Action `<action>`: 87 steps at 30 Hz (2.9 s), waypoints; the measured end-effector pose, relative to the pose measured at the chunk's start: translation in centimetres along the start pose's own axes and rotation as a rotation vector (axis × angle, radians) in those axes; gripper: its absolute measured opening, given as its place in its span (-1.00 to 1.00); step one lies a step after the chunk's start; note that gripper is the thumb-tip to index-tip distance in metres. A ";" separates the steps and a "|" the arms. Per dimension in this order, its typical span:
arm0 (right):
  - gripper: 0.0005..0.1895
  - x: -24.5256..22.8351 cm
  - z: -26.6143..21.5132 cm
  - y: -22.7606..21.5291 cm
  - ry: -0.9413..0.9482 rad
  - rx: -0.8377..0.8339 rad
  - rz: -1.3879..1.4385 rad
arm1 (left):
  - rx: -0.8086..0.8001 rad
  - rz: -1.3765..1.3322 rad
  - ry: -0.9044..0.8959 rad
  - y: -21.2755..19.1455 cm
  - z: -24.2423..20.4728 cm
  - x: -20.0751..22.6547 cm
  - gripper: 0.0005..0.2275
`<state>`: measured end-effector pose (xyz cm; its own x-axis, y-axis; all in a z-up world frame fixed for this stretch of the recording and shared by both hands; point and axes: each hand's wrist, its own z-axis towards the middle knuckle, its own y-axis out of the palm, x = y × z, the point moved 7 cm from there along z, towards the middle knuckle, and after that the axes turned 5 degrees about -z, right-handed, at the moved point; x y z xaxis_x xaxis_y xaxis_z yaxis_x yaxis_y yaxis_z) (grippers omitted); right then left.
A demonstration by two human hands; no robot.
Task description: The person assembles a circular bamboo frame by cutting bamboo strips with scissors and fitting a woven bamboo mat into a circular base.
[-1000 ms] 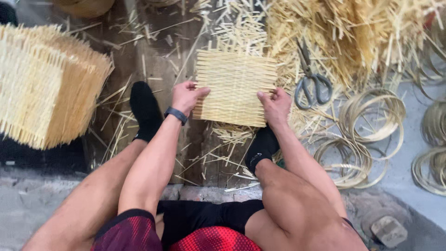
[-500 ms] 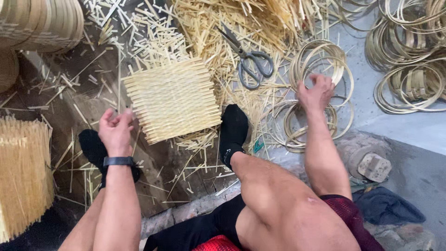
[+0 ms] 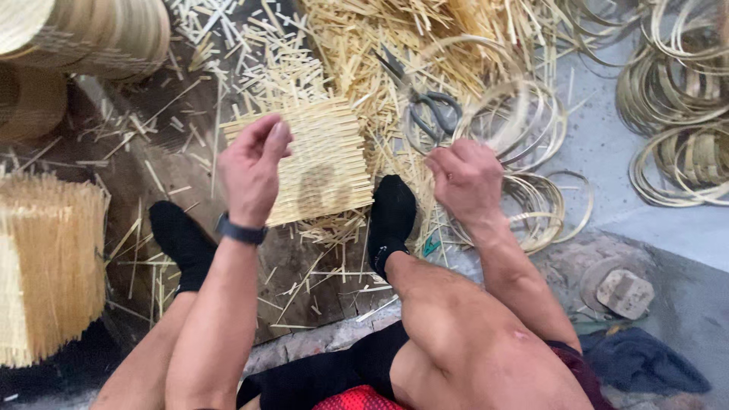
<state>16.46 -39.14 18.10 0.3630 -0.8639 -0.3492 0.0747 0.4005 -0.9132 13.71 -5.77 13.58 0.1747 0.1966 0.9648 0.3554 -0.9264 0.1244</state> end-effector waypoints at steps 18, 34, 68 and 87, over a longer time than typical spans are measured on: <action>-0.55 -10.0 2.0 0.8 -0.550 -0.232 0.022 | -0.096 -0.726 -0.543 -1.1 0.3 -6.2 -0.66; -0.45 -4.1 2.3 14.2 0.772 -0.509 1.698 | 0.103 -0.627 -0.528 -2.3 -0.6 -7.8 -0.71; -0.77 -23.0 5.3 -7.0 -0.882 -0.102 0.075 | -0.210 -0.302 -0.486 4.8 -7.2 4.9 -0.32; -0.64 -14.1 9.9 3.2 0.445 -0.739 1.291 | -0.119 -0.709 -0.238 -6.9 -2.6 2.8 -0.71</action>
<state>20.74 -22.64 22.16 -0.4877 -0.1346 -0.8626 -0.5679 0.7993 0.1964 9.32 0.31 16.03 0.1394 0.8098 0.5699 0.3574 -0.5779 0.7337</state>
